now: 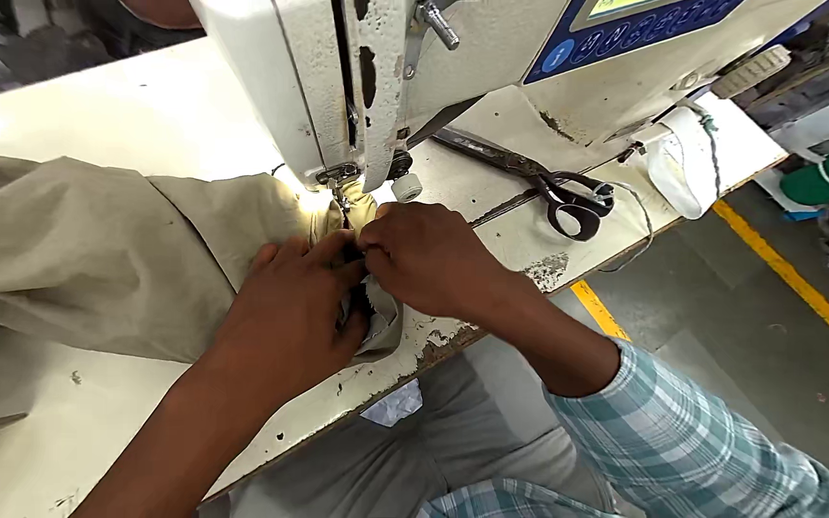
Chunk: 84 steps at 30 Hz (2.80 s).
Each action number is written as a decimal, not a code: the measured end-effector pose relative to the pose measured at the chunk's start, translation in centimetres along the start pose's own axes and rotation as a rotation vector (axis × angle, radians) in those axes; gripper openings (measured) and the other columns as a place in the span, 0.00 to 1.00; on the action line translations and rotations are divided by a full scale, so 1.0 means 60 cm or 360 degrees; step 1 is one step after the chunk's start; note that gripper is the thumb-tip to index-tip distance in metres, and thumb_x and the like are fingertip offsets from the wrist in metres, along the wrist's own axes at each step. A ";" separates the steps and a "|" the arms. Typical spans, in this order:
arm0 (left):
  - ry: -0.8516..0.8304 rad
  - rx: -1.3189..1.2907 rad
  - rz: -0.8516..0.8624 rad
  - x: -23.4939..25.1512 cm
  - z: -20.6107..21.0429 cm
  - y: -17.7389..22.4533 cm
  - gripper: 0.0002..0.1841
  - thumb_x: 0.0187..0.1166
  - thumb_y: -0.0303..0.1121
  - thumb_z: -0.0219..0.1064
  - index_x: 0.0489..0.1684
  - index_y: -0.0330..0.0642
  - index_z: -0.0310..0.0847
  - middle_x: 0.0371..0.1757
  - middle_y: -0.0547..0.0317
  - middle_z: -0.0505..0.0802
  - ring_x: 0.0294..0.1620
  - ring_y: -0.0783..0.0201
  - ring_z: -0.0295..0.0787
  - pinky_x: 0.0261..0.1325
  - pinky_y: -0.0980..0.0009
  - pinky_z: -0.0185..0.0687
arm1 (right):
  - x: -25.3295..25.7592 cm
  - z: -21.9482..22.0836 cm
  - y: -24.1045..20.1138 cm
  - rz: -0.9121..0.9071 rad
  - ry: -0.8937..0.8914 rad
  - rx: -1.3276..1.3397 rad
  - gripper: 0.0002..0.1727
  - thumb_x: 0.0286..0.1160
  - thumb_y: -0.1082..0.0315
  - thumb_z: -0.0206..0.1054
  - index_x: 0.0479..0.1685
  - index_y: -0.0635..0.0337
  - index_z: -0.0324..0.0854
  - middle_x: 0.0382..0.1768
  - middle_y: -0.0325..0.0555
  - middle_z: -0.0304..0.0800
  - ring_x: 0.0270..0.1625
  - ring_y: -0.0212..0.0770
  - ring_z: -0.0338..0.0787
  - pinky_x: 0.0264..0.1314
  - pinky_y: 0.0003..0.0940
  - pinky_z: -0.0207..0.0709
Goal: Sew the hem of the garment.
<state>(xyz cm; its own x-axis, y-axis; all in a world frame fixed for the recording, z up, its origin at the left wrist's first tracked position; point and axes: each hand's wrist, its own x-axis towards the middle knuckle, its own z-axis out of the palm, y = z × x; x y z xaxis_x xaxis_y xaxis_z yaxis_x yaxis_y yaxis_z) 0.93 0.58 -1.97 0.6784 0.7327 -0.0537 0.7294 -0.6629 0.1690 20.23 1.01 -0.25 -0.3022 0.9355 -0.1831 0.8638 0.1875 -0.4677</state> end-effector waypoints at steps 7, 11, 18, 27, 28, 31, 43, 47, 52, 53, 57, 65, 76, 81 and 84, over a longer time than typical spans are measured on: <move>0.0033 -0.0034 -0.0029 -0.001 0.004 0.007 0.26 0.66 0.49 0.59 0.61 0.59 0.93 0.76 0.61 0.85 0.56 0.50 0.83 0.48 0.48 0.73 | 0.069 0.013 0.054 0.0184 0.0615 0.0455 0.10 0.73 0.61 0.72 0.42 0.57 0.90 0.38 0.49 0.90 0.45 0.51 0.91 0.40 0.56 0.79; 0.0013 0.0002 -0.0055 0.002 0.004 0.018 0.27 0.64 0.49 0.60 0.62 0.58 0.93 0.77 0.60 0.85 0.54 0.50 0.82 0.48 0.48 0.72 | 0.094 0.026 0.058 0.0177 0.0757 0.0513 0.07 0.61 0.63 0.75 0.28 0.56 0.88 0.29 0.45 0.89 0.37 0.47 0.90 0.32 0.52 0.75; 0.0132 0.0166 0.0185 0.010 -0.006 0.010 0.21 0.59 0.48 0.64 0.47 0.57 0.96 0.66 0.56 0.91 0.79 0.34 0.70 0.73 0.30 0.57 | 0.033 0.030 0.053 -0.0066 0.0635 0.0610 0.08 0.74 0.62 0.71 0.45 0.55 0.88 0.35 0.38 0.91 0.35 0.36 0.91 0.36 0.42 0.85; 0.0159 0.0278 0.0337 0.009 -0.007 0.001 0.24 0.52 0.47 0.68 0.48 0.54 0.96 0.72 0.48 0.87 0.90 0.37 0.59 0.88 0.28 0.37 | -0.006 0.011 0.039 -0.0111 0.0302 0.0199 0.09 0.68 0.63 0.70 0.42 0.52 0.91 0.29 0.35 0.88 0.33 0.35 0.87 0.35 0.39 0.79; 0.0155 0.0311 0.0355 0.011 -0.009 0.005 0.23 0.52 0.46 0.68 0.47 0.51 0.96 0.73 0.49 0.87 0.90 0.41 0.61 0.90 0.31 0.38 | -0.006 0.011 0.037 -0.0105 0.0339 0.0178 0.08 0.67 0.63 0.70 0.40 0.52 0.91 0.27 0.35 0.87 0.32 0.35 0.86 0.33 0.40 0.77; 0.0113 0.0301 0.0326 0.012 -0.007 0.005 0.22 0.55 0.48 0.66 0.45 0.51 0.95 0.71 0.52 0.88 0.85 0.48 0.72 0.89 0.35 0.45 | -0.003 0.013 0.028 -0.0064 0.0348 0.0117 0.09 0.72 0.58 0.71 0.39 0.51 0.92 0.28 0.37 0.89 0.33 0.38 0.89 0.34 0.42 0.79; 0.0114 0.0099 0.0179 0.006 0.001 -0.003 0.22 0.62 0.52 0.61 0.48 0.58 0.96 0.64 0.54 0.90 0.82 0.49 0.75 0.86 0.33 0.46 | -0.003 0.011 0.011 0.0024 0.0351 0.0149 0.04 0.69 0.63 0.72 0.35 0.46 0.93 0.28 0.34 0.88 0.34 0.37 0.88 0.32 0.44 0.76; 0.0110 0.0057 0.0186 0.006 0.002 -0.005 0.22 0.61 0.51 0.62 0.47 0.57 0.96 0.67 0.54 0.87 0.78 0.51 0.76 0.85 0.34 0.47 | -0.007 0.020 0.012 -0.0033 0.0284 0.0143 0.08 0.76 0.64 0.66 0.37 0.49 0.93 0.33 0.39 0.87 0.39 0.40 0.88 0.36 0.44 0.78; 0.0107 0.0049 0.0183 0.004 0.004 -0.006 0.22 0.64 0.51 0.62 0.51 0.58 0.95 0.73 0.59 0.88 0.85 0.53 0.72 0.88 0.34 0.46 | -0.005 0.015 0.019 -0.0114 0.0168 -0.0038 0.14 0.85 0.58 0.61 0.38 0.52 0.90 0.36 0.43 0.85 0.42 0.45 0.89 0.36 0.47 0.79; 0.0105 0.0049 0.0185 0.004 0.004 -0.006 0.23 0.63 0.51 0.61 0.52 0.57 0.95 0.73 0.59 0.88 0.86 0.53 0.72 0.88 0.34 0.46 | -0.004 0.015 0.027 -0.0131 0.0258 -0.0005 0.17 0.87 0.55 0.59 0.37 0.52 0.90 0.35 0.43 0.87 0.40 0.46 0.90 0.35 0.49 0.79; 0.0103 0.0079 0.0216 0.006 0.003 -0.006 0.24 0.64 0.50 0.60 0.53 0.54 0.96 0.72 0.61 0.90 0.85 0.52 0.72 0.87 0.32 0.45 | 0.009 0.035 0.044 -0.0205 0.0655 -0.0139 0.15 0.87 0.58 0.59 0.53 0.51 0.92 0.47 0.44 0.91 0.47 0.49 0.90 0.38 0.44 0.81; 0.0004 0.0120 0.0415 0.031 -0.021 -0.012 0.23 0.69 0.54 0.56 0.42 0.54 0.96 0.59 0.55 0.93 0.68 0.52 0.87 0.82 0.25 0.48 | 0.009 0.054 0.057 -0.0400 0.0645 -0.0367 0.15 0.86 0.67 0.60 0.60 0.49 0.91 0.53 0.48 0.89 0.44 0.51 0.87 0.31 0.40 0.77; 0.0026 -0.0020 0.0318 0.022 -0.014 -0.015 0.22 0.67 0.51 0.56 0.44 0.54 0.97 0.63 0.52 0.92 0.68 0.49 0.87 0.77 0.24 0.52 | 0.016 0.037 0.054 -0.0344 0.0465 -0.0359 0.14 0.86 0.65 0.60 0.56 0.51 0.91 0.57 0.49 0.87 0.49 0.51 0.87 0.33 0.41 0.75; 0.0038 -0.0020 0.0324 0.024 -0.013 -0.022 0.22 0.69 0.51 0.56 0.44 0.54 0.96 0.64 0.56 0.92 0.70 0.52 0.86 0.78 0.25 0.53 | 0.023 0.037 0.053 -0.0305 0.0443 -0.0347 0.16 0.87 0.62 0.59 0.60 0.47 0.92 0.56 0.50 0.85 0.47 0.51 0.86 0.30 0.41 0.74; 0.0067 -0.0031 0.0329 0.027 -0.011 -0.027 0.21 0.69 0.50 0.56 0.43 0.55 0.96 0.63 0.56 0.92 0.70 0.53 0.86 0.77 0.26 0.54 | 0.028 0.036 0.055 -0.0304 0.0464 -0.0366 0.14 0.88 0.61 0.58 0.56 0.48 0.91 0.54 0.50 0.83 0.47 0.52 0.86 0.30 0.40 0.75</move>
<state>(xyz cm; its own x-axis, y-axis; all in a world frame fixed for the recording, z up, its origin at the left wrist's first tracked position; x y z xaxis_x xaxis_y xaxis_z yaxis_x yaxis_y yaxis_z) 0.77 2.96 -1.67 0.8089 0.5873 0.0255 0.5727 -0.7971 0.1915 21.68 2.57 -3.96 -0.3675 0.9169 0.1561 0.8808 0.3969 -0.2580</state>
